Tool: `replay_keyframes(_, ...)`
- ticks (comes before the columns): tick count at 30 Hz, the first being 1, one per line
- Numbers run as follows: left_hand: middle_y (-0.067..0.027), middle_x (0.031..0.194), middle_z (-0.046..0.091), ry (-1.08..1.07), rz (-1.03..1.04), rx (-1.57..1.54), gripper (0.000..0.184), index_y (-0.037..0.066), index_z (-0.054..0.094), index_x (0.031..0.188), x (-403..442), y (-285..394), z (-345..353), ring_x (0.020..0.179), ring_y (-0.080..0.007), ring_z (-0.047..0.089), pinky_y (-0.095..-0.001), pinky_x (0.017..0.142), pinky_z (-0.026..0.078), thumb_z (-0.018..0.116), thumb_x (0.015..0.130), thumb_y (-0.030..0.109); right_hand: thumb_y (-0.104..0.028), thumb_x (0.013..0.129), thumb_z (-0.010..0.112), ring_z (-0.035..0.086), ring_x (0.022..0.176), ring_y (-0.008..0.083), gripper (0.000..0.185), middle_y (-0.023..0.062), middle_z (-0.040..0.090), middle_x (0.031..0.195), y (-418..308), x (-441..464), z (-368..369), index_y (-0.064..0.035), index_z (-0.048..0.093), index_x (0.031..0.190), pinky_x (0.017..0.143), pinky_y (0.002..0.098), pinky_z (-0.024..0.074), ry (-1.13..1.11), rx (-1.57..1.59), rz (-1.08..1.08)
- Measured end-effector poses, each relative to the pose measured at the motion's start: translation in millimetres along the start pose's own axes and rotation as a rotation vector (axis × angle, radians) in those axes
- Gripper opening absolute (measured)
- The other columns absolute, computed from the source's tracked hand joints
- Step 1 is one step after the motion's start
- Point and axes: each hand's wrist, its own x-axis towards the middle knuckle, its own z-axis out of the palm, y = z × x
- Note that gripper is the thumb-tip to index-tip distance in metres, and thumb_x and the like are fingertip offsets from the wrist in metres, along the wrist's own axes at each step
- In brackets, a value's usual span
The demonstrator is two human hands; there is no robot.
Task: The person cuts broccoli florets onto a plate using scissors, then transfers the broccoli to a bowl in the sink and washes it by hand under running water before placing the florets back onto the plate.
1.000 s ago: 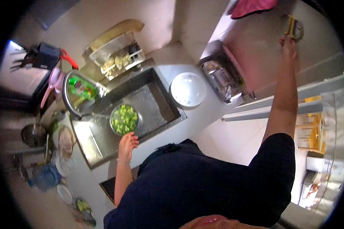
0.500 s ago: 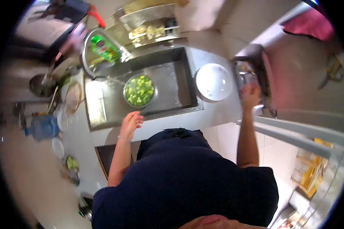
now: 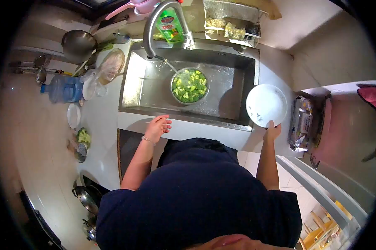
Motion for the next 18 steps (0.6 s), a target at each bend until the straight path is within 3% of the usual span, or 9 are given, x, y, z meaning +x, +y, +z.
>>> replay_keyframes(3,-0.0100,0.089,0.058,-0.032,-0.017,-0.006,0.022,0.003,0.050,0.105,23,2,-22,0.073,-0.0165,0.056,-0.0271,0.061,0.046,0.047,0.090,0.019,-0.007,0.073,0.061,0.057,0.071,0.0145,0.020,0.0097,0.059,0.078,7,-18,37,0.0031,0.055,0.089,0.057,0.0284,0.0457,-0.214,-0.146,-0.122)
replay_keyframes(5,-0.0101,0.089,0.058,-0.053,0.005,-0.001,0.022,0.003,0.050,0.105,38,11,-34,0.072,-0.0165,0.057,-0.0273,0.061,0.046,0.046,0.090,0.019,-0.006,0.074,0.061,0.058,0.063,0.0166,0.017,0.0100,0.061,0.078,-35,-59,93,0.0024,0.057,0.088,0.054,0.0291,0.0473,-0.411,-0.253,0.071)
replay_keyframes(6,-0.0102,0.089,0.058,-0.066,0.019,0.002,0.022,0.003,0.050,0.105,44,17,-41,0.072,-0.0165,0.057,-0.0274,0.061,0.046,0.046,0.090,0.019,-0.005,0.074,0.062,0.060,0.061,0.0192,0.018,0.0119,0.061,0.078,-50,-81,127,0.0027,0.058,0.089,0.051,0.0310,0.0506,-0.491,-0.074,0.231)
replay_keyframes(10,-0.0099,0.088,0.058,-0.086,0.022,0.024,0.022,0.003,0.050,0.105,56,46,-76,0.071,-0.0157,0.056,-0.0272,0.061,0.047,0.045,0.090,0.018,-0.006,0.075,0.064,0.063,0.071,0.0257,0.027,0.0142,0.061,0.086,-45,-140,258,0.0046,0.056,0.098,0.059,0.0400,0.0551,-0.753,0.017,0.597)
replay_keyframes(11,-0.0099,0.088,0.058,-0.069,0.014,0.040,0.022,0.003,0.050,0.105,55,54,-86,0.071,-0.0155,0.056,-0.0272,0.061,0.047,0.045,0.090,0.018,-0.005,0.077,0.062,0.062,0.079,0.0285,0.034,0.0167,0.057,0.097,-58,-158,289,0.0053,0.049,0.107,0.062,0.0448,0.0557,-0.733,-0.039,0.620)
replay_keyframes(13,-0.0102,0.089,0.058,-0.052,0.015,0.056,0.023,0.003,0.050,0.106,63,66,-108,0.072,-0.0149,0.056,-0.0273,0.062,0.047,0.044,0.091,0.019,-0.005,0.079,0.061,0.062,0.077,0.0263,0.030,0.0146,0.059,0.096,-39,-167,340,0.0021,0.051,0.106,0.062,0.0419,0.0565,-0.800,-0.011,0.610)
replay_keyframes(15,-0.0109,0.094,0.057,-0.060,0.019,0.068,0.026,0.002,0.048,0.109,76,69,-134,0.073,-0.0142,0.056,-0.0276,0.062,0.048,0.045,0.091,0.020,-0.005,0.079,0.060,0.062,0.075,0.0241,0.026,0.0131,0.060,0.093,-40,-180,367,0.0019,0.053,0.103,0.060,0.0386,0.0564,-0.695,0.141,0.548)
replay_keyframes(16,-0.0139,0.105,0.053,-0.077,0.088,0.104,0.035,0.001,0.044,0.115,86,71,-139,0.083,-0.0187,0.056,-0.0311,0.070,0.049,0.048,0.090,0.025,-0.005,0.079,0.060,0.062,0.074,0.0235,0.025,0.0129,0.060,0.092,-50,-182,371,0.0018,0.054,0.102,0.059,0.0378,0.0562,-0.709,0.091,0.492)
replay_keyframes(18,-0.0136,0.109,0.052,0.019,0.054,0.058,0.037,0.001,0.041,0.118,108,78,-125,0.089,-0.0214,0.055,-0.0334,0.074,0.048,0.048,0.090,0.024,-0.005,0.079,0.060,0.062,0.073,0.0223,0.023,0.0124,0.061,0.089,-68,-187,372,0.0014,0.055,0.101,0.058,0.0363,0.0558,-0.730,-0.013,0.383)
